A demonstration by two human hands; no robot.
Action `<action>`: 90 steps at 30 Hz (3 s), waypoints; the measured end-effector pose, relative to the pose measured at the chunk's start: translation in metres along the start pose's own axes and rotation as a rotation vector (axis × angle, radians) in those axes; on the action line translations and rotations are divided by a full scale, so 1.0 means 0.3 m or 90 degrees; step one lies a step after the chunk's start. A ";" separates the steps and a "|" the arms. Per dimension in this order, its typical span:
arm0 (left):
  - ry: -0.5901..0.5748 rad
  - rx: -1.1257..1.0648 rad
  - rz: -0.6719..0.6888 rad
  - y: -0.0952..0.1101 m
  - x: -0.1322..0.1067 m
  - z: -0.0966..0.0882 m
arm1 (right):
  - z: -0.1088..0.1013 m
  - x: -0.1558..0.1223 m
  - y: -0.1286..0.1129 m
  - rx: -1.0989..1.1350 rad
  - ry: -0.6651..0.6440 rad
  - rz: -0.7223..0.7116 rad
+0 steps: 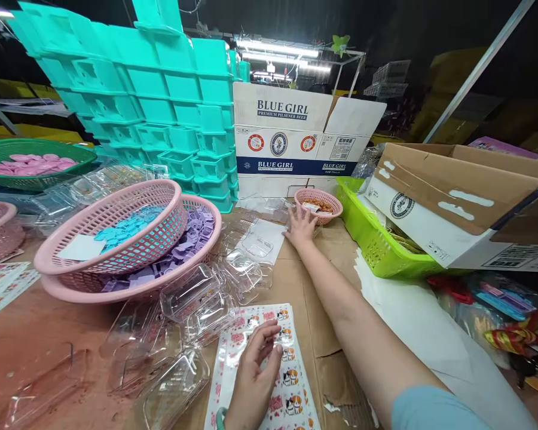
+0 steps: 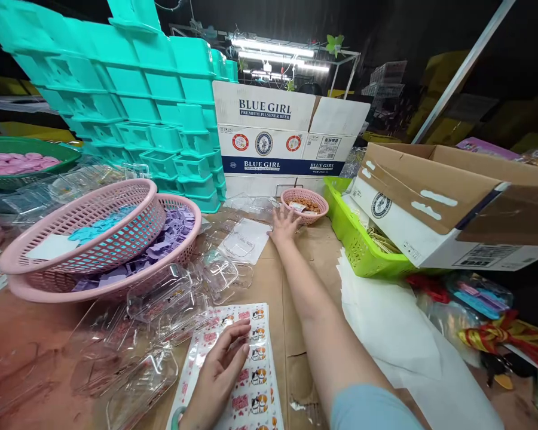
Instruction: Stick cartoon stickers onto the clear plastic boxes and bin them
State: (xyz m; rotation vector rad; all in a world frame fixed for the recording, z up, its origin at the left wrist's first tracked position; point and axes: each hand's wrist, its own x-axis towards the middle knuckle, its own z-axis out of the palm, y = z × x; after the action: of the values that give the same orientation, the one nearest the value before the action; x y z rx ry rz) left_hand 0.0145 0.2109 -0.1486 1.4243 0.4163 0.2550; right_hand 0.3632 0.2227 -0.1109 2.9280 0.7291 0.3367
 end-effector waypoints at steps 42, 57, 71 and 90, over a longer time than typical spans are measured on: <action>-0.094 -0.357 -0.285 0.128 0.094 0.198 | -0.090 -0.879 0.314 0.998 -0.174 -0.046; -0.032 -0.365 -0.050 0.141 0.020 0.139 | -0.061 -0.693 0.353 0.465 0.096 -0.114; -0.128 -0.208 -0.173 0.135 -0.215 0.115 | -0.094 -0.947 0.360 0.441 0.161 -0.155; 0.118 -0.156 -0.239 0.086 -0.312 -0.168 | -0.226 -1.311 0.143 0.603 -0.048 -0.615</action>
State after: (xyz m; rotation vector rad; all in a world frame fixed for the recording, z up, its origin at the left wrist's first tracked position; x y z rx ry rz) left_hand -0.0895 0.2210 -0.1160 1.0617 0.7668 0.1267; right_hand 0.0281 0.0019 -0.1123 2.6897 2.6665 -0.3055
